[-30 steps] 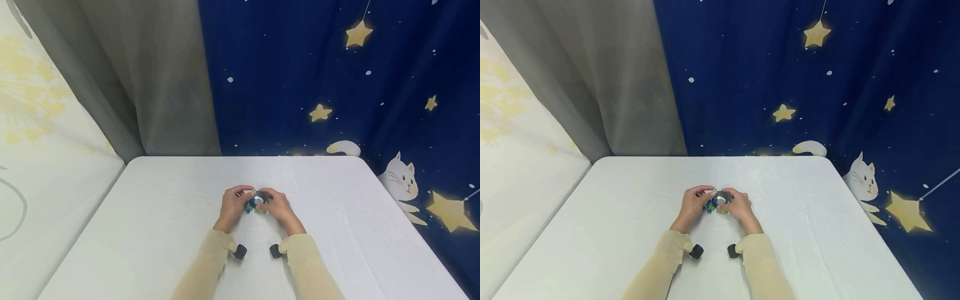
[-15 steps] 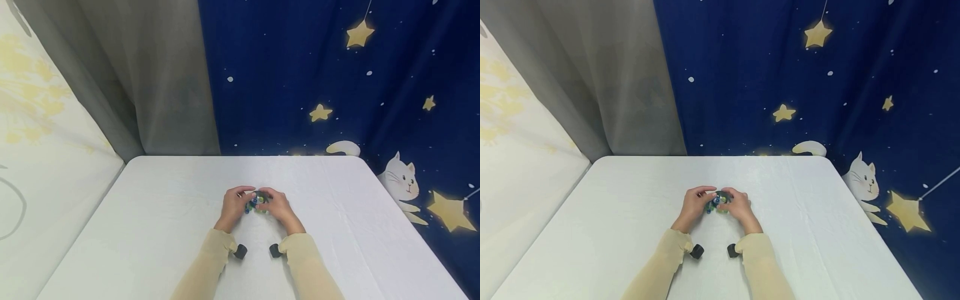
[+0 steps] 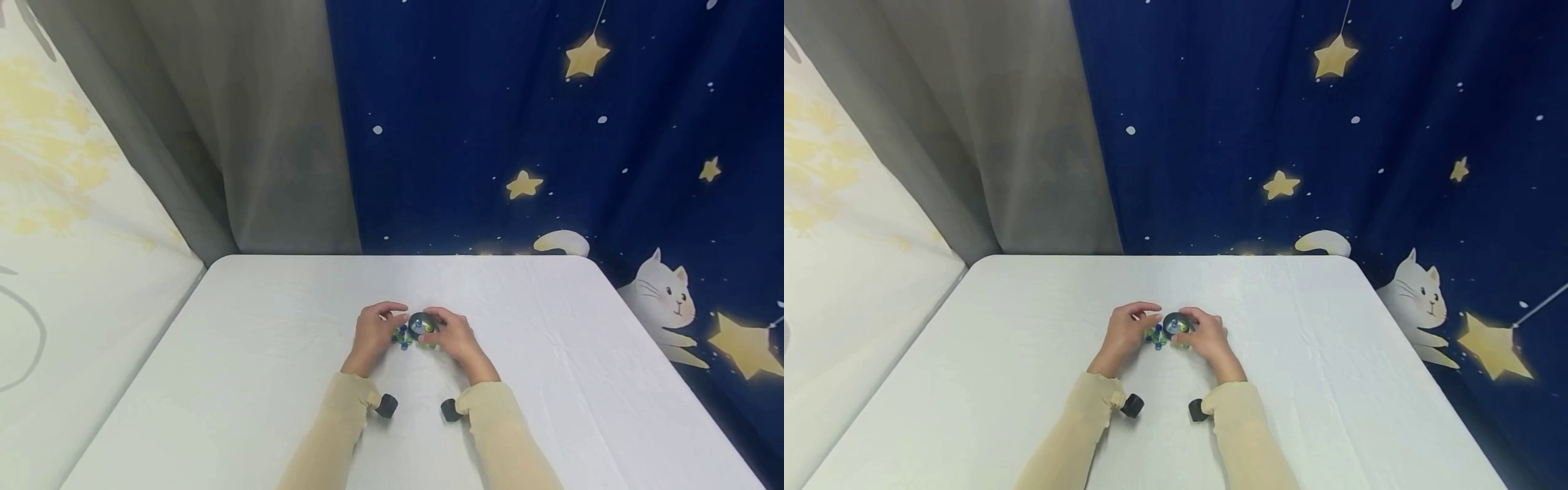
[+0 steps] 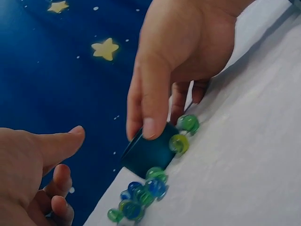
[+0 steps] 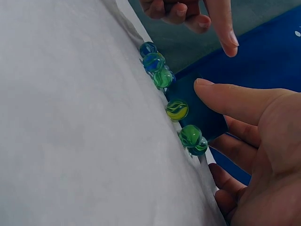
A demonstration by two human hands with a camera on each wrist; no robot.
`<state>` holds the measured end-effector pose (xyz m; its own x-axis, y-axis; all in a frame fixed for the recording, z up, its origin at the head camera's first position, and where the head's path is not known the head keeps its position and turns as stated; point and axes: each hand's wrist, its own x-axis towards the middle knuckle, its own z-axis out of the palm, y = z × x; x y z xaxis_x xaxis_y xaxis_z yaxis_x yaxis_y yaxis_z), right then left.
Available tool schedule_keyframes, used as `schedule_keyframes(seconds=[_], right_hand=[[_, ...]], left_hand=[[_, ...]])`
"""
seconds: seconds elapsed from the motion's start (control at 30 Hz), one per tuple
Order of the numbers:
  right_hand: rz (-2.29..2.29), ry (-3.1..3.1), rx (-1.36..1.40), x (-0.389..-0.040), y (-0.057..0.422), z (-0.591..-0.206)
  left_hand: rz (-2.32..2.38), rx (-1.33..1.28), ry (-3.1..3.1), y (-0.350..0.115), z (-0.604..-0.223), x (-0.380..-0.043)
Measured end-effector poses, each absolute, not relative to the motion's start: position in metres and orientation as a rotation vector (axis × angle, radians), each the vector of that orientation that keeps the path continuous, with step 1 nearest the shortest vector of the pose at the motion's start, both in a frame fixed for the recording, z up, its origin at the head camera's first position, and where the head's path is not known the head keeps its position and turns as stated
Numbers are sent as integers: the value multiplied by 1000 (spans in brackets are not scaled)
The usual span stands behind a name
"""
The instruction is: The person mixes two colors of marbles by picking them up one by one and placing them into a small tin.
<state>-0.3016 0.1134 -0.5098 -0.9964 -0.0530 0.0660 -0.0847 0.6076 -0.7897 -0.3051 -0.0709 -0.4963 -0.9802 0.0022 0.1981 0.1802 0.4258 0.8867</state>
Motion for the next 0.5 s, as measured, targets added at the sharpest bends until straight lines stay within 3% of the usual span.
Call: schedule_keyframes(seconds=[0.5], right_hand=[[1408, -2771, 117, -301, 113, -509]], left_hand=[[-1448, -180, -2681, -91, -503, -314]])
